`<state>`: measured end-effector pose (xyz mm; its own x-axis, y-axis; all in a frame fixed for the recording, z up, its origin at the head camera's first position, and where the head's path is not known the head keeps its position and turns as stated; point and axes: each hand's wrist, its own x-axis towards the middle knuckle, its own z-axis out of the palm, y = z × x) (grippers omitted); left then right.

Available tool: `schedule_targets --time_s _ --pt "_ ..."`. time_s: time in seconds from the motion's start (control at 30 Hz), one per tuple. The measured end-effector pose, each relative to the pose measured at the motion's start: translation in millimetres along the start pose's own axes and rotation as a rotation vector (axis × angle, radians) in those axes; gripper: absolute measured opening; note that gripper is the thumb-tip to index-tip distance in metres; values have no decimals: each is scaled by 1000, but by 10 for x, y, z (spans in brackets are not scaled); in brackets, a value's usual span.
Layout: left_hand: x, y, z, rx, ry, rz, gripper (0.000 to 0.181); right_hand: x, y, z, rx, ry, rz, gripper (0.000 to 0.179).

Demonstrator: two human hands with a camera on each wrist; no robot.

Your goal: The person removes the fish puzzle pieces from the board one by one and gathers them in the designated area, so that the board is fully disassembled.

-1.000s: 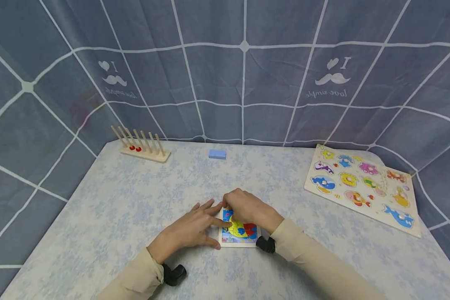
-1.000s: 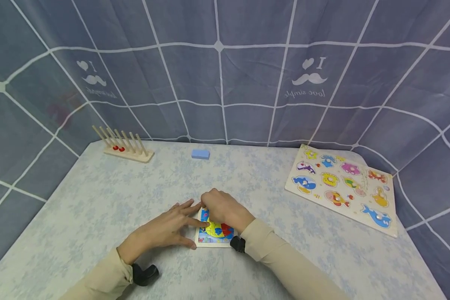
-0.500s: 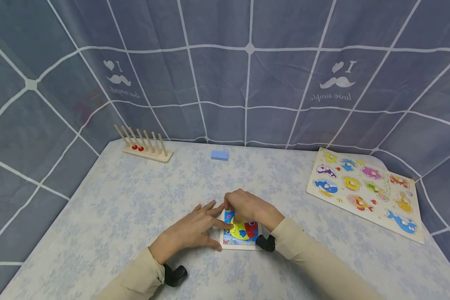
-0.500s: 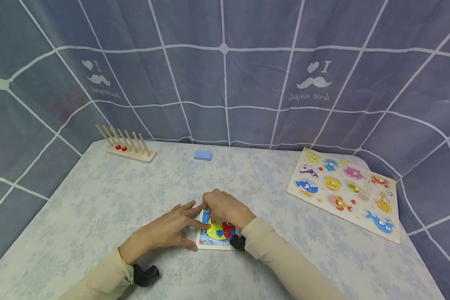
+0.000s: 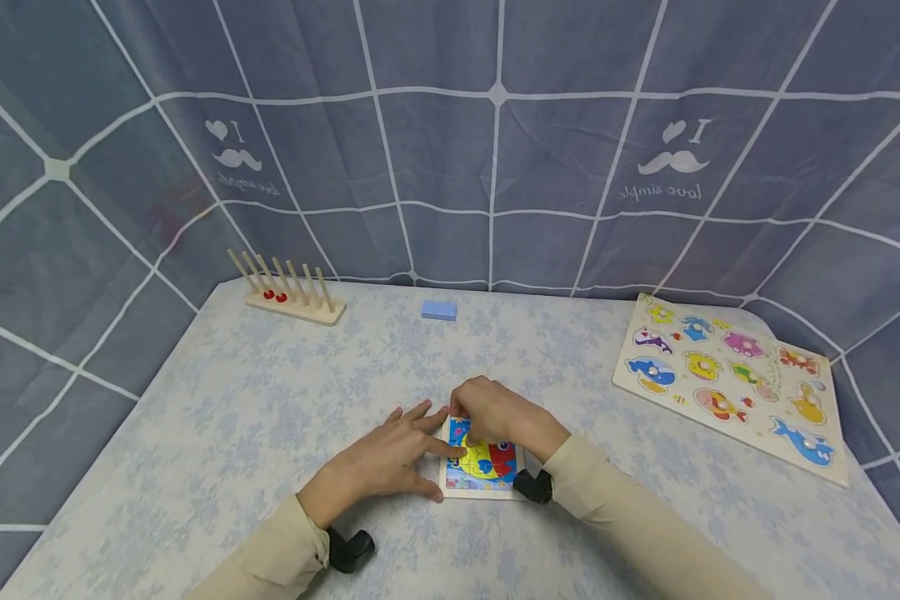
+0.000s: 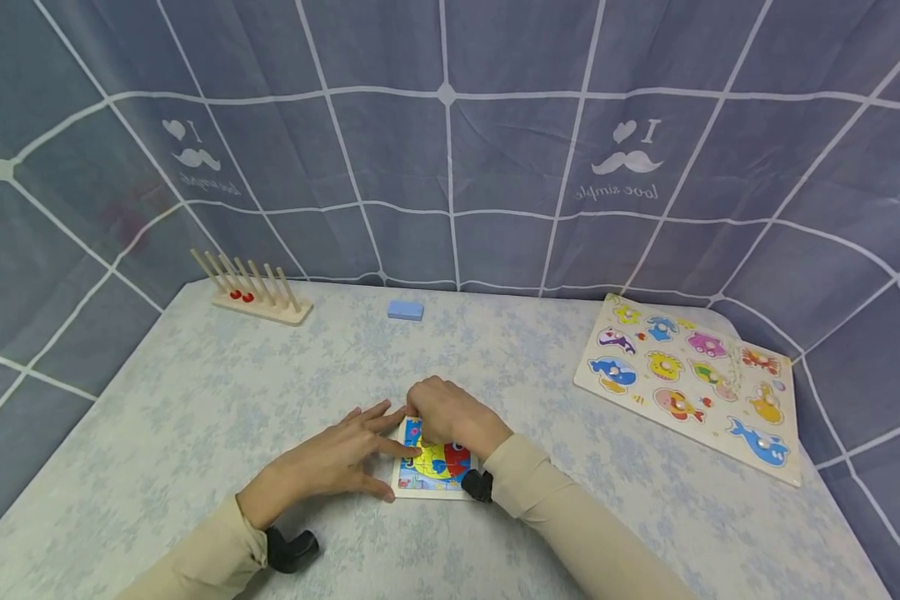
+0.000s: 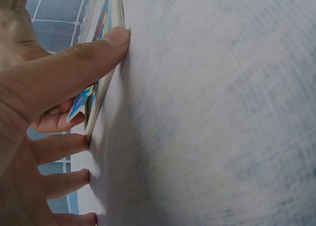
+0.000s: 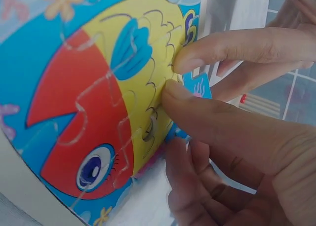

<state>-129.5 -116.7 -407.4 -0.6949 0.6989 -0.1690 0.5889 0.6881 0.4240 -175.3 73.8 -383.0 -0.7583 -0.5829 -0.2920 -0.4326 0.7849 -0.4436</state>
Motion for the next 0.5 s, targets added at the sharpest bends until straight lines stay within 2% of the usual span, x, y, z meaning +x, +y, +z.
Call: schedule_targets --time_s 0.23,0.5 --pt "12 7 -4 19 9 0 61 -41 45 29 36 73 -36 24" --pt "5 12 -7 0 -4 -5 61 -120 138 39 204 124 -101 13"
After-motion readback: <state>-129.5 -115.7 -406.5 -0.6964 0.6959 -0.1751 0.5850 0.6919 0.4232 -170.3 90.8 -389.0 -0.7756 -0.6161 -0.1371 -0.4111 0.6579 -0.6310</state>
